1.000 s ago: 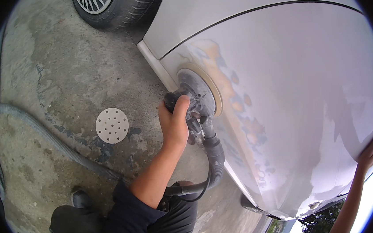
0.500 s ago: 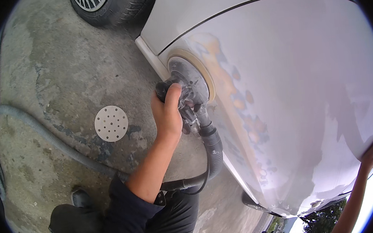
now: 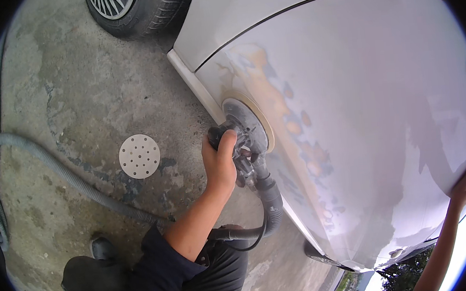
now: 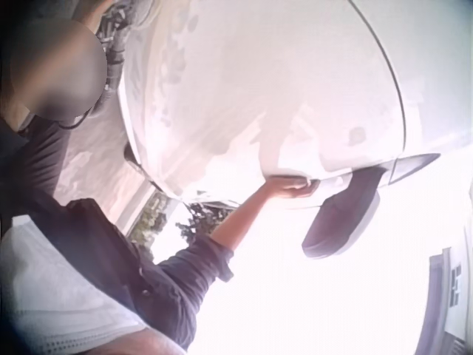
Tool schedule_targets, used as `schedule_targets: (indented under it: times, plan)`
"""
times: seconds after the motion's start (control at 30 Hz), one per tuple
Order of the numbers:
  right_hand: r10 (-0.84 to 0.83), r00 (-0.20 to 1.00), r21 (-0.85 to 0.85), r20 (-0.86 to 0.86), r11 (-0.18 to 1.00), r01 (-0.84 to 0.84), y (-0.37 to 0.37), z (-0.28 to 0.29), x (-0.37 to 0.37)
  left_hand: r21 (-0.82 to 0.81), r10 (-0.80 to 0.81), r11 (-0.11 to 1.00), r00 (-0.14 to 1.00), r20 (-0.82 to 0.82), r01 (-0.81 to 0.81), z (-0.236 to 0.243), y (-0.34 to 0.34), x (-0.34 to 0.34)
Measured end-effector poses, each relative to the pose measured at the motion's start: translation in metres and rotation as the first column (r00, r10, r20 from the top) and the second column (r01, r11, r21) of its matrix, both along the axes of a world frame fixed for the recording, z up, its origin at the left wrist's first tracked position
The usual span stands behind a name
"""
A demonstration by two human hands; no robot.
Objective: The person uses an orbital sander to smooth the surface of a white car's front fender. They move the tool across the panel, focusing on areas with visible filler patches, and occasionally pause to feel the surface with their hand.
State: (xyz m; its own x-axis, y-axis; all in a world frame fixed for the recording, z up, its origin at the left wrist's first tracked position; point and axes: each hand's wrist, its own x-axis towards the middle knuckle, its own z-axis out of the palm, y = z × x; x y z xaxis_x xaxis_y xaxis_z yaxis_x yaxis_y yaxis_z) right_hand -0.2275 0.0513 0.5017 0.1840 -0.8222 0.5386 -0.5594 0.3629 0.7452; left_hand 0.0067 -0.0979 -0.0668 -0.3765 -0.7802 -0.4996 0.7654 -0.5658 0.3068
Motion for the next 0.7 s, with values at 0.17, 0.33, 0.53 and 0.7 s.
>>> schedule_targets:
  times: [0.17, 0.33, 0.53, 0.7]
  plan:
    - [-0.029, 1.0, -0.028, 0.007, 0.999, 0.029, 0.008, 0.003, -0.005, -0.07, 0.022, 0.997, 0.999, 0.045, -0.019, -0.001, -0.027, 0.007]
    - [-0.057, 0.998, -0.072, 0.028, 0.996, 0.059, 0.004, -0.003, -0.003, -0.071, 0.001, 0.997, 0.998, 0.068, 0.004, 0.004, 0.003, -0.002]
    - [-0.012, 1.0, -0.011, -0.025, 1.0, 0.012, 0.003, -0.002, -0.003, -0.018, 0.037, 0.999, 0.999, -0.006, -0.037, -0.004, -0.033, 0.007]
    - [-0.026, 0.999, -0.014, -0.031, 1.0, 0.026, 0.0, 0.005, 0.0, -0.053, -0.025, 0.998, 0.998, 0.051, 0.028, -0.001, 0.015, -0.009]
